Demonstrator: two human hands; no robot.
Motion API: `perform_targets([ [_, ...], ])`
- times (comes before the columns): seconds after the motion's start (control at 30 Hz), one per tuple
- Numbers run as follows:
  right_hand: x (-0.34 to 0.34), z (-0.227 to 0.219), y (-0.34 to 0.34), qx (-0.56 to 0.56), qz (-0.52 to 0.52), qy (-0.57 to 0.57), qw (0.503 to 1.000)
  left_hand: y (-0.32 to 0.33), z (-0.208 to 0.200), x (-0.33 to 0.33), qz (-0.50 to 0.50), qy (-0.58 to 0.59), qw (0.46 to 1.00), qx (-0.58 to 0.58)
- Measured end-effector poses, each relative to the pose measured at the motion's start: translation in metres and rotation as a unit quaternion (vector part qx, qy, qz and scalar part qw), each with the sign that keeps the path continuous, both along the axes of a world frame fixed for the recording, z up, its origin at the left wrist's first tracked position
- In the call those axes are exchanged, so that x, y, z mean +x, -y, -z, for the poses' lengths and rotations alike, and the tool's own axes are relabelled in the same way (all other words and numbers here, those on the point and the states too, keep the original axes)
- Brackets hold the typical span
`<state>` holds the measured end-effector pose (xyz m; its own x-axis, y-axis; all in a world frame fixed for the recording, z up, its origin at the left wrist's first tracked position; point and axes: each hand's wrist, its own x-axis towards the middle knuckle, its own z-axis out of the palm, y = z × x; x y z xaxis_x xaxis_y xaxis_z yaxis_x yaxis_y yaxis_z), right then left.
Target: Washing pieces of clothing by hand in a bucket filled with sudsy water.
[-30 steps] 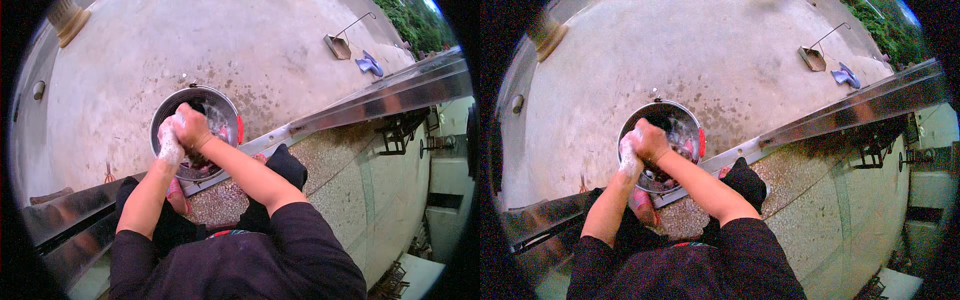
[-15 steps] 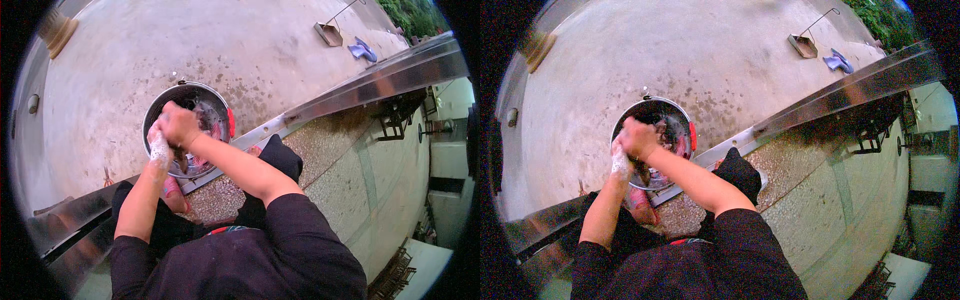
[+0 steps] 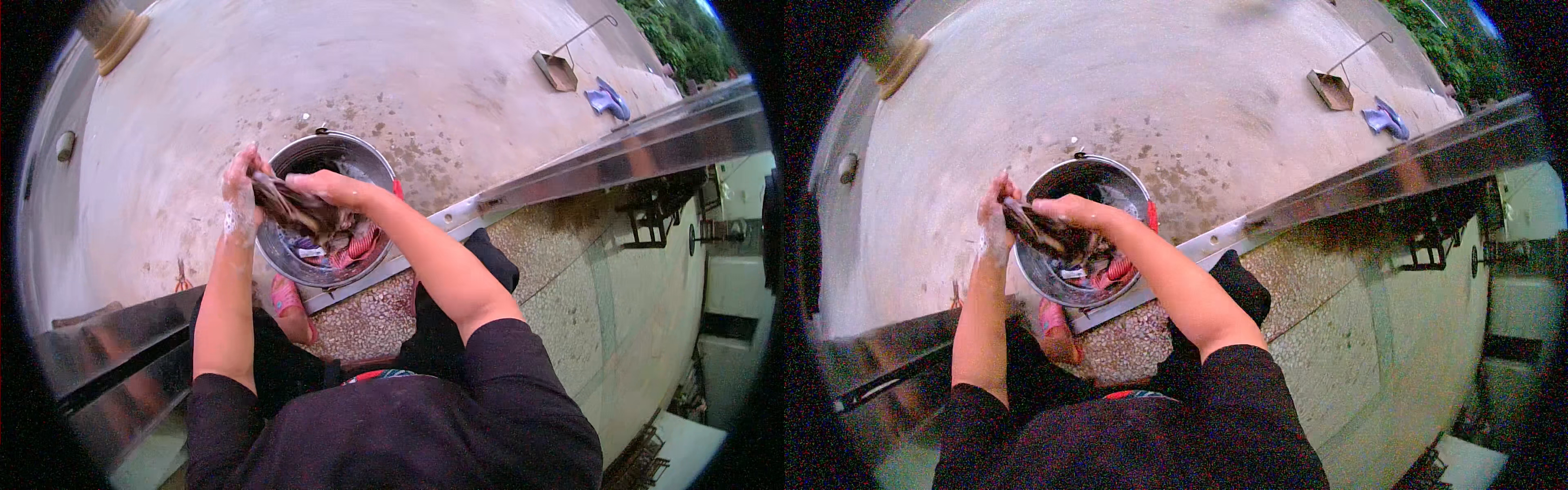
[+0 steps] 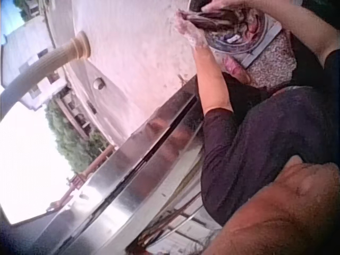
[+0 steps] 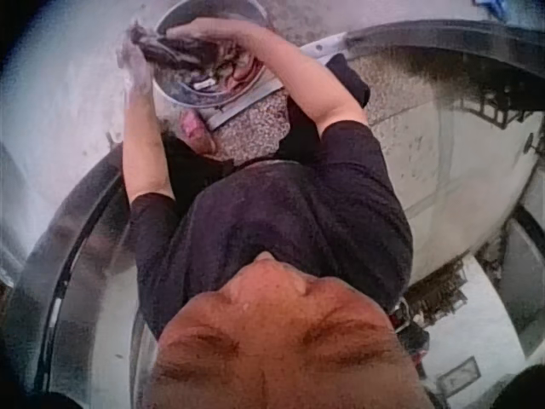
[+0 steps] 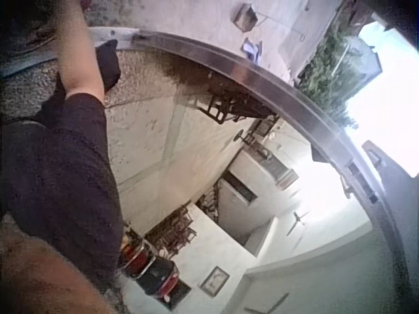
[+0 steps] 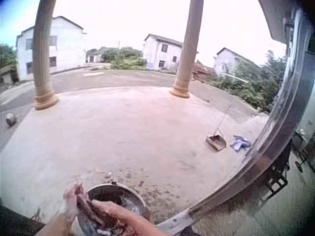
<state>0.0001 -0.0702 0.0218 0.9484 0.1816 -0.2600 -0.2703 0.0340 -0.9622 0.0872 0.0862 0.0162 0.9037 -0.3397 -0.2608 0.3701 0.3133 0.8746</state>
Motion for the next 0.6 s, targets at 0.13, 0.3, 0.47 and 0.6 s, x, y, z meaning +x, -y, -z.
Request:
perform_targets([
  [0.13,-0.012,-0.041,0.028,0.126,0.062,0.012,0.99,0.018,-0.018,-0.016,0.206,0.272,0.93,0.135],
  [0.3,-0.015,-0.046,0.062,0.31,0.182,0.022,0.933,0.014,-0.017,-0.014,0.329,0.151,0.914,0.183],
  [0.47,-0.013,0.003,0.074,0.031,0.142,0.008,0.989,-0.008,-0.035,0.017,0.238,0.07,0.968,0.049],
  [0.6,-0.01,0.035,0.034,-0.116,0.081,0.13,0.981,0.014,-0.066,-0.014,0.199,0.019,0.964,-0.175],
])
